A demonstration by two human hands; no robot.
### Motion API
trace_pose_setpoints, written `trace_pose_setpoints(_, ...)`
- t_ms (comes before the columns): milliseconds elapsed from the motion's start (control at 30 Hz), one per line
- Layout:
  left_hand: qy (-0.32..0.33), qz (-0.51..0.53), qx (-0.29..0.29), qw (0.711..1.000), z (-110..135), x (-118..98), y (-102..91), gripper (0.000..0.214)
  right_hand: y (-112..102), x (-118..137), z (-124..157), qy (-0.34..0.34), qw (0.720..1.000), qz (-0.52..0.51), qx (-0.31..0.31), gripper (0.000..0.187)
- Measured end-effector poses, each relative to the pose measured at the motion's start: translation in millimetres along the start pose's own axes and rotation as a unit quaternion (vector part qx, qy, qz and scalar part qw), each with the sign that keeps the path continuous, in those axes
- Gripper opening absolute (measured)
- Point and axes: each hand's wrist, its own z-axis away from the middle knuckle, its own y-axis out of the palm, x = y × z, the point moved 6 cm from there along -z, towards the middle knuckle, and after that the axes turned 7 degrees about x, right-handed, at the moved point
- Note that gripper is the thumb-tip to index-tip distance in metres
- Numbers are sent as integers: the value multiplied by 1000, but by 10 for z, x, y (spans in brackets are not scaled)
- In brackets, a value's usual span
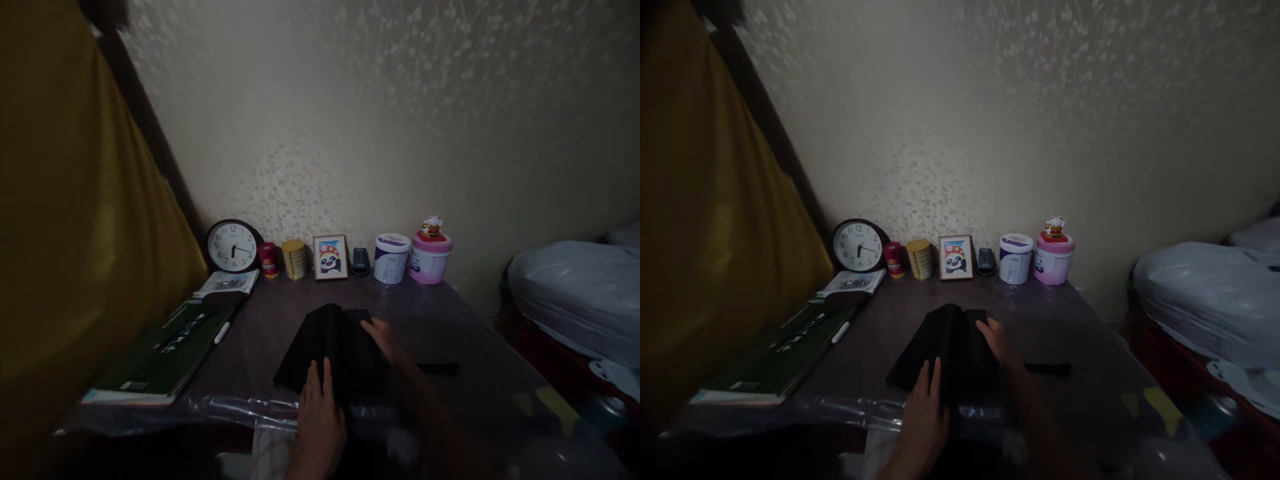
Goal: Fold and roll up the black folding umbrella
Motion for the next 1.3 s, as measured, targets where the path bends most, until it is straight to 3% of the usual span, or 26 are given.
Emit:
trace_pose_setpoints(167, -12, 4, 2, 1000, -9, 4, -5, 72, 46, 242, 27, -16, 1000, -12, 7, 32)
trace_pose_setpoints(367, -16, 7, 7, 1000, -17, -4, -4, 75, 412, 245, -239, -26, 995, -93, 23, 36)
trace_pose_setpoints(633, -2, -12, -23, 1000, -25, 64, 90, 53, 797, 234, -466, -16, 999, -23, 42, 28)
trace_pose_setpoints(833, -8, -50, -35, 998, -9, 122, 159, 50, 1052, 180, -498, 30, 998, 35, 39, 31)
trace_pose_setpoints(1033, 2, 4, -46, 999, 5, 151, 120, 50, 1110, 149, -488, 38, 991, 120, 32, 33)
trace_pose_setpoints(1300, 6, 136, -32, 990, 64, 166, -9, 53, 1115, 317, -409, 41, 977, 207, 32, 40)
